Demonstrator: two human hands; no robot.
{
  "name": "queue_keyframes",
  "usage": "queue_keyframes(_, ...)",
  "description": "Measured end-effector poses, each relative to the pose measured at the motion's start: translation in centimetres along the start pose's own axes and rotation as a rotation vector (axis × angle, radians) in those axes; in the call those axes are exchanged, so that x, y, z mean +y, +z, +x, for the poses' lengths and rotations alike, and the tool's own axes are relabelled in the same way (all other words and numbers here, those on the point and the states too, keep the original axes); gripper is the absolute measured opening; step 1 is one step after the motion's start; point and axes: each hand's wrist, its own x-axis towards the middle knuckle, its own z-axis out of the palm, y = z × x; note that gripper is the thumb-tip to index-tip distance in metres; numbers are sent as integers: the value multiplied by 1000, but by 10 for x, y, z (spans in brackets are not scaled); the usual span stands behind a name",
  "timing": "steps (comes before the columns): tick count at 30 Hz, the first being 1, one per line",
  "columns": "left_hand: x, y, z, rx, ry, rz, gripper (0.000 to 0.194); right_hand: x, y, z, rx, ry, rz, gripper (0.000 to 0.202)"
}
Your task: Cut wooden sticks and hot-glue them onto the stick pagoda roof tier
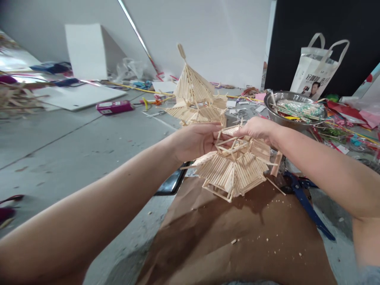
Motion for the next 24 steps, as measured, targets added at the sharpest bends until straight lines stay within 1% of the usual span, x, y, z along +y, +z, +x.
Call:
queue_keyframes(4, -1, -3, 6, -15, 7, -2, 14, 2, 0, 1, 4, 16, -59, 20)
queue_keyframes(9, -4, -1, 8, -68, -30, -52, 9, 2, 1, 0, 7, 11, -51, 19)
queue_keyframes(12, -5, 2, 8, -86, -7, -79, 19, 0, 2, -1, 15, -5, -57, 18)
queue_keyframes(15, -5, 3, 8, -71, 6, -41, 28, -1, 1, -2, 8, -15, -76, 14)
queue_keyframes(21, -2, 7, 5, -40, 12, 32, 34, 3, -7, -1, -50, -52, -104, 11)
queue_keyframes(24, 0, 11, 2, 0, 13, 63, 49, 6, -9, -1, -77, -60, -92, 13)
